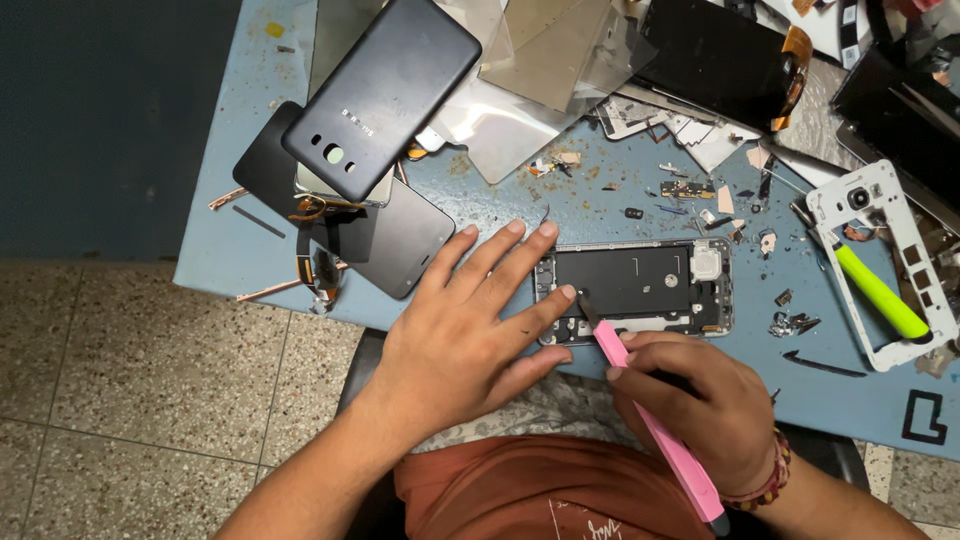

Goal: The person uses a pink plastic pry tool to carefully separate and remove internal components from a disassembled smartphone chassis. They lift a black battery and then handle a small circuit board with ribbon cables, placing parts on the workbench.

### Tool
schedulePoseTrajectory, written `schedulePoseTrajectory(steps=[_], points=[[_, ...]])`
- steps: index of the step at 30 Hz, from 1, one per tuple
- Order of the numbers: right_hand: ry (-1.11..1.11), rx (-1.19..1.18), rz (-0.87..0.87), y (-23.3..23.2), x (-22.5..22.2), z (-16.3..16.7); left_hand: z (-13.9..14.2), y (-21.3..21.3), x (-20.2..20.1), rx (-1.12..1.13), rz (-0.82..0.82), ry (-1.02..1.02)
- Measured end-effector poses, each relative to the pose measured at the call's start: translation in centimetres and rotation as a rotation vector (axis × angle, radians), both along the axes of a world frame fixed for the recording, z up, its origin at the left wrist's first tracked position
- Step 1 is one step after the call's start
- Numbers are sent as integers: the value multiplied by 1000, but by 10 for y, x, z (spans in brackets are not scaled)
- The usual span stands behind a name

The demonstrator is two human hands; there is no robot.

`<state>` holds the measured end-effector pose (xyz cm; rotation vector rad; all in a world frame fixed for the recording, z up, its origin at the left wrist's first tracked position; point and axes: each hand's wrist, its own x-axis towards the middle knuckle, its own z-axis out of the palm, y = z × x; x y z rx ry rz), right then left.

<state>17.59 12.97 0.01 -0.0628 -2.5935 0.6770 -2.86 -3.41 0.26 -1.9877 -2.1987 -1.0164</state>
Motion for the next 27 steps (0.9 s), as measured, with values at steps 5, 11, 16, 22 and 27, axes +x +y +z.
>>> schedulePoseTrajectory(steps=[5, 11, 16, 22, 27], points=[[1, -44, 27, 2, 0, 1, -1, 1, 0, 5, -1, -7], [103, 38, 61, 11, 0, 16, -1, 0, -1, 8, -9, -28], [-178, 103, 80, 26, -8, 30, -1, 1, 0, 8, -7, -40], [-237, 267, 27, 20, -27, 42, -2, 1, -1, 19, -14, -44], [-329, 234, 87, 24, -53, 46, -2, 1, -2, 13, -25, -58]])
